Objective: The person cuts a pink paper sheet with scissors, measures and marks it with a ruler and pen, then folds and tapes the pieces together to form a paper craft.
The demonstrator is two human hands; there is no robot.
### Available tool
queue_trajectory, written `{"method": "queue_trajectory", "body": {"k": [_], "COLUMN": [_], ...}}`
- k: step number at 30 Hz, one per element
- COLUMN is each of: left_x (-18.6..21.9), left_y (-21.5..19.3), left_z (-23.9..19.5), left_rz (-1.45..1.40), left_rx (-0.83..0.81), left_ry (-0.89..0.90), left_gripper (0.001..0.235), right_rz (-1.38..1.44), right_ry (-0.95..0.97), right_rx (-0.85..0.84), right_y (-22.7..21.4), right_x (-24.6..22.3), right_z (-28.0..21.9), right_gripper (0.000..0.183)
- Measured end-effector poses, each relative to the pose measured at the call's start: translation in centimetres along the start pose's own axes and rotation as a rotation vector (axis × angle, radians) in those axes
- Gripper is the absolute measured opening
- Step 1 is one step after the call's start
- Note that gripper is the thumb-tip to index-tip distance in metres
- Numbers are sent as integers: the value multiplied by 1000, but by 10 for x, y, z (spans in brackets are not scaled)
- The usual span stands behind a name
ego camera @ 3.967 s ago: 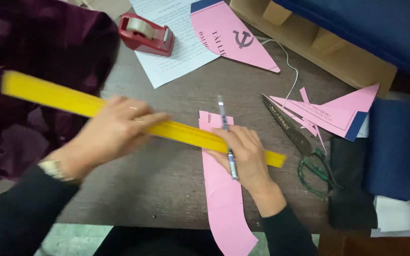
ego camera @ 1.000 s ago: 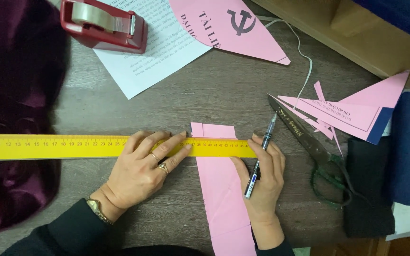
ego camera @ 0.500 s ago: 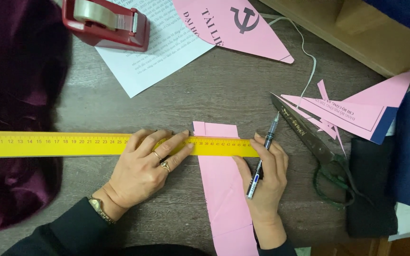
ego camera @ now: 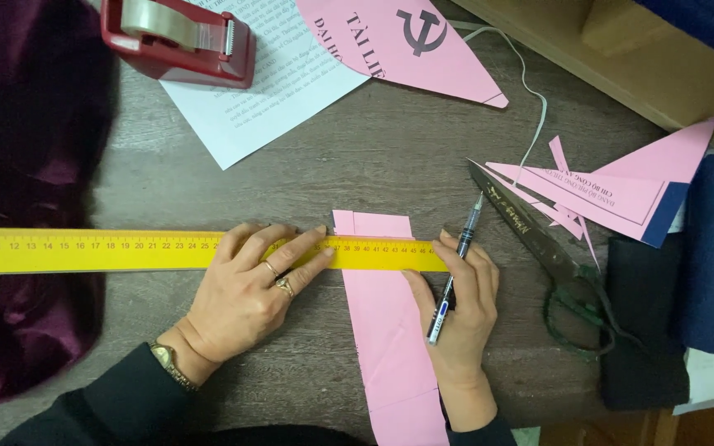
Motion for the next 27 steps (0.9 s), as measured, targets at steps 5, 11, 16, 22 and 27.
{"method": "queue_trajectory", "body": {"k": [5,11,16,22,27], "left_x": [1,16,37,52,61], "left_y": [2,4,8,13,23], "left_z": [0,1,8,13,12], "left_rz": [1,59,92,191,278], "left_rx": [6,-13,-74,-245,-332], "left_ry": [-8,-14,-18,-96,-99], "left_gripper": [36,33,41,56,62], "right_rz": [-2,-5,-10,-27,0], "right_ry": [0,5,-3,-10,17], "right_rx": [0,-12,-10,-10,-34], "right_y": [1,2,1,-1,-1], "right_x": [1,2,2,-1,1], "right_z": [-1,-2,-3,-2,-4], "right_gripper": [41,41,42,40,43]}}
Point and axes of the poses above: each hand's wrist, its own z-axis towards the middle knuckle, its own y-axis out of the palm, x = y × z, the point moved 2 cm from there along z, towards the middle knuckle, and after that the axes turned 13 degrees about -z, right-handed, at the moved point
